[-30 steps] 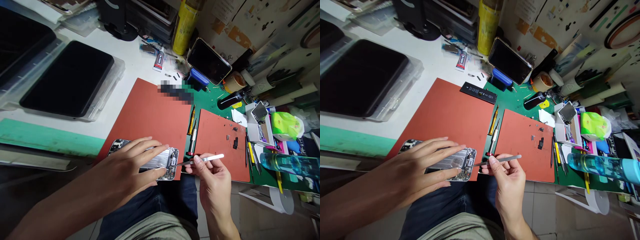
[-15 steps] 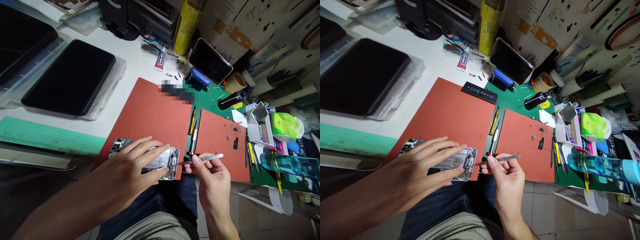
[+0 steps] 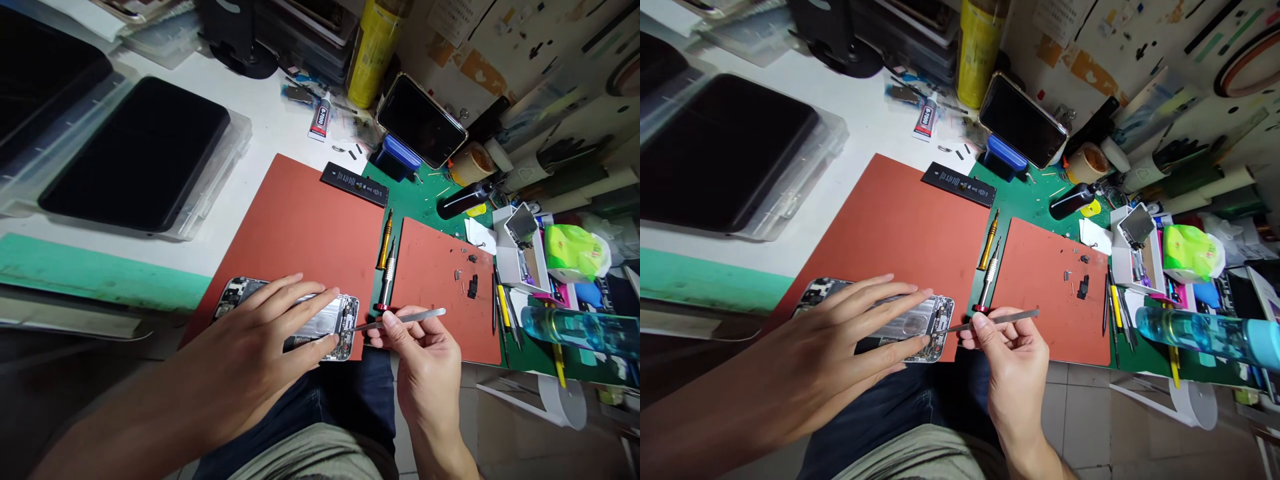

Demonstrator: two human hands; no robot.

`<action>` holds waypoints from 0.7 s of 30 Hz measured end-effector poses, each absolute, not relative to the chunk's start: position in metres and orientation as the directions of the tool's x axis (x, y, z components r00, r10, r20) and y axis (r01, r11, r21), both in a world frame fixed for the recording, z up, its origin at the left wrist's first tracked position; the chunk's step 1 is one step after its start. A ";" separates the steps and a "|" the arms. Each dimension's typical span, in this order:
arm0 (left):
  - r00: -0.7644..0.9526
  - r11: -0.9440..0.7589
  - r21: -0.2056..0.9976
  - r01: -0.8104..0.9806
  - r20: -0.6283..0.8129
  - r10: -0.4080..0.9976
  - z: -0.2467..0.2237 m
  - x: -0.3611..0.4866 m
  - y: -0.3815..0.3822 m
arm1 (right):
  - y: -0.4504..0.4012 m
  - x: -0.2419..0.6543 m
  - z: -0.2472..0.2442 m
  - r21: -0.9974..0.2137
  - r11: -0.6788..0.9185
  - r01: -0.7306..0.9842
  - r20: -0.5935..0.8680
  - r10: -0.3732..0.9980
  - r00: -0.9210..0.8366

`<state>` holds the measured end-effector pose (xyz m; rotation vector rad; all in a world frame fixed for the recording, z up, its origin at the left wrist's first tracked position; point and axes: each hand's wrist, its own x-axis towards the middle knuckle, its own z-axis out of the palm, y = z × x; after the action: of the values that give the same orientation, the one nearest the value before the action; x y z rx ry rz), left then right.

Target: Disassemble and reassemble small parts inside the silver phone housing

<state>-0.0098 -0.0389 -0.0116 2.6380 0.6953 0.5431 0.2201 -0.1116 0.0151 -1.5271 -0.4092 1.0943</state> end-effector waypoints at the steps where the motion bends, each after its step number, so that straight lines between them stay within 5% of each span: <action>1: 0.803 -0.817 0.429 0.385 0.280 0.526 -0.012 -0.010 -0.039 | -0.111 0.220 0.015 -0.909 -0.283 -0.306 -0.406 0.764 0.501; 21: 0.766 -0.781 0.473 0.408 0.287 0.575 -0.013 -0.011 -0.042 | -0.112 0.220 0.013 -0.918 -0.280 -0.280 -0.388 0.780 0.492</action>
<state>-0.0115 -0.0424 -0.0129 2.5763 0.7489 0.5972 0.2201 -0.1123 0.0133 -1.5270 -0.4508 1.0950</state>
